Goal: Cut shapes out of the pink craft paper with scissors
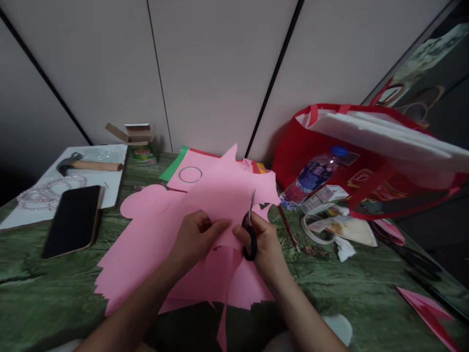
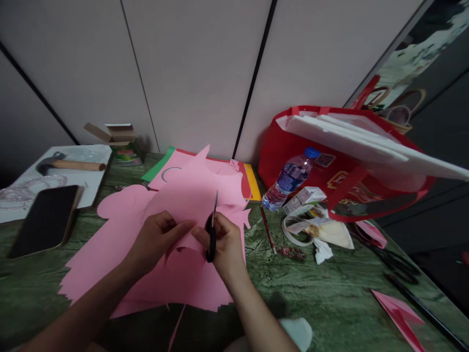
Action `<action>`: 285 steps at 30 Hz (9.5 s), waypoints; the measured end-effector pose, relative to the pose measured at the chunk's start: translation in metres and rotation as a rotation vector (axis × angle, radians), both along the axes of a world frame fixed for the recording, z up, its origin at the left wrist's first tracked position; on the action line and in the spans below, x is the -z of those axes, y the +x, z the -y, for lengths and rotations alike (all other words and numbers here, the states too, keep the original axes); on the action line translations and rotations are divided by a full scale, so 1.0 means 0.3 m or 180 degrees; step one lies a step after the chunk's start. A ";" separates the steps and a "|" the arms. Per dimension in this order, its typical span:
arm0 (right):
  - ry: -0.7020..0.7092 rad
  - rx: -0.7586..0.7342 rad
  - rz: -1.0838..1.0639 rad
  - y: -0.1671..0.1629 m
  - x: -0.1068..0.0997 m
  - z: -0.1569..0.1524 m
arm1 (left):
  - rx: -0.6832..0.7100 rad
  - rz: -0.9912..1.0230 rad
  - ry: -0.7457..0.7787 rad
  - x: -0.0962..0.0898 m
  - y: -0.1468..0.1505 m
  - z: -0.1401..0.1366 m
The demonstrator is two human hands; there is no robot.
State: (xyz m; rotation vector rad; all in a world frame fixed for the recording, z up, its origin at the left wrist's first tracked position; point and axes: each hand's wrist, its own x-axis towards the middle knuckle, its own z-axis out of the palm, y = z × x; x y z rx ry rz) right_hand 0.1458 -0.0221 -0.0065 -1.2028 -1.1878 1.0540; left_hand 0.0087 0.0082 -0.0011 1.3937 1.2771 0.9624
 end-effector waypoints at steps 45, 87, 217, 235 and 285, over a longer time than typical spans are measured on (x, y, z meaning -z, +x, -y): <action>0.0006 0.0079 -0.0071 0.004 -0.017 0.012 | 0.0053 -0.0148 0.0233 -0.003 0.004 0.012; 0.0473 0.0415 0.0358 -0.002 -0.019 0.020 | 0.0061 -0.0075 0.0172 -0.004 0.002 0.015; 0.0211 0.0553 0.0578 0.011 -0.039 0.019 | 0.0527 -0.0170 0.0522 -0.034 -0.050 -0.020; 0.0071 0.0464 0.0184 0.009 -0.043 0.026 | 0.0473 -0.0120 0.0490 -0.032 -0.060 -0.022; 0.0002 -0.0618 -0.0257 -0.067 -0.011 0.045 | 0.0475 0.3533 -0.1569 0.002 0.005 0.000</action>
